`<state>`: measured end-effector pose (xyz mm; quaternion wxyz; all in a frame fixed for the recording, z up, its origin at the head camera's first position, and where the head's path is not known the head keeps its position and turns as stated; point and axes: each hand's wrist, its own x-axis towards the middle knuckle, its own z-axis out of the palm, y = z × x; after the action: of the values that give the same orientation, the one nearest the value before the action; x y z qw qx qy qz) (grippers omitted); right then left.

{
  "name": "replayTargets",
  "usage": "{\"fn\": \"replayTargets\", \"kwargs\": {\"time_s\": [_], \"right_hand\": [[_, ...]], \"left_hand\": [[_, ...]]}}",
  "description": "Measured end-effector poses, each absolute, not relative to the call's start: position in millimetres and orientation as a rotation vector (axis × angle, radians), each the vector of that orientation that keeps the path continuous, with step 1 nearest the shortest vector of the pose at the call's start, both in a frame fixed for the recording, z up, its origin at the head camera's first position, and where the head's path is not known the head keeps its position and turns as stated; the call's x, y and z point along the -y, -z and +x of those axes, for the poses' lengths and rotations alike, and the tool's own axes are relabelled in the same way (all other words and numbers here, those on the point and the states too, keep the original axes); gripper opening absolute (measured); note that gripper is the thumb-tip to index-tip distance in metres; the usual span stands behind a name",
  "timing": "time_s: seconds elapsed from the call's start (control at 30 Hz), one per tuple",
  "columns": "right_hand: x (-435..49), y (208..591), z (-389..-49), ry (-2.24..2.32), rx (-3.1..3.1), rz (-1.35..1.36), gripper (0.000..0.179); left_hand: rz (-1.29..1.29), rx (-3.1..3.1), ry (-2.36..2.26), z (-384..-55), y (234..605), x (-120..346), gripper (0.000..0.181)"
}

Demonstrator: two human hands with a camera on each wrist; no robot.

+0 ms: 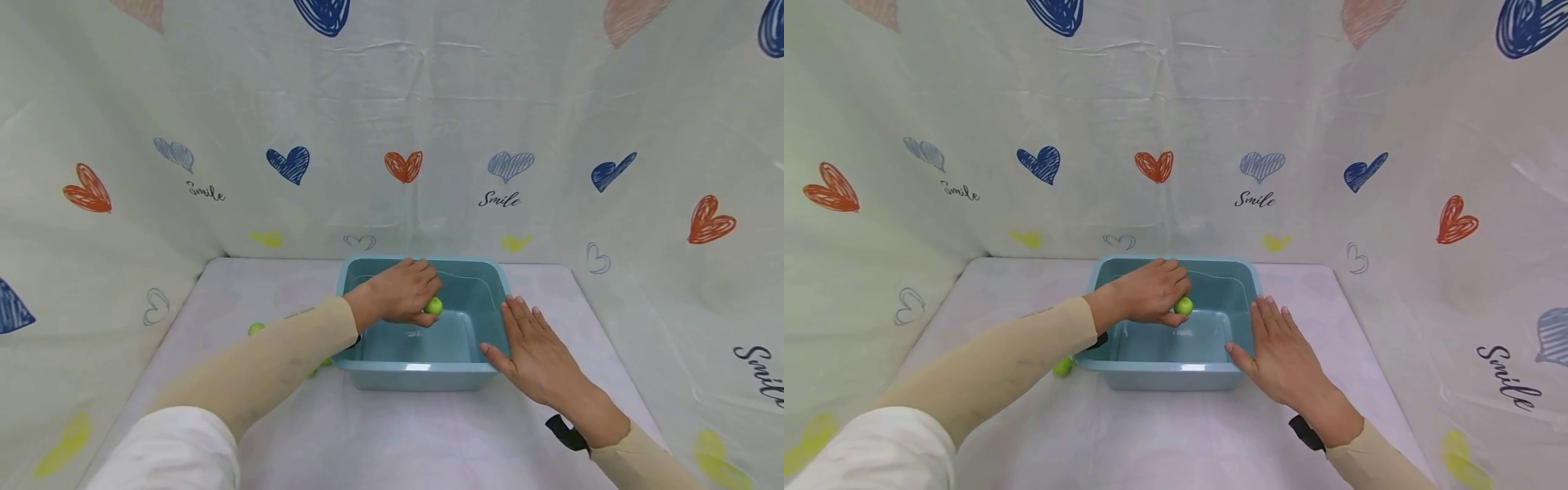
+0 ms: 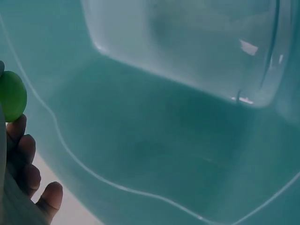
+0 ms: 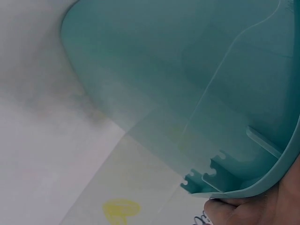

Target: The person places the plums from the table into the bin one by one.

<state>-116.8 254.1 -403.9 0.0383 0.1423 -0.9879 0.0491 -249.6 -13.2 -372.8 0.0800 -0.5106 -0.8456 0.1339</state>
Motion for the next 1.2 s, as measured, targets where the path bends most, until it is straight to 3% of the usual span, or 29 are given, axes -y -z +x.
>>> {"fn": "replayTargets", "kwargs": {"time_s": [0.87,1.2], "right_hand": [[-255,405,-117,-0.132,3.018,0.438,0.092],[-254,405,-117,-0.138,3.021,0.433,0.092]], "left_hand": [[-1.515,2.628,-0.477,-251,397,10,0.051],[-1.501,2.632,-0.54,-250,396,10,0.066]]}}
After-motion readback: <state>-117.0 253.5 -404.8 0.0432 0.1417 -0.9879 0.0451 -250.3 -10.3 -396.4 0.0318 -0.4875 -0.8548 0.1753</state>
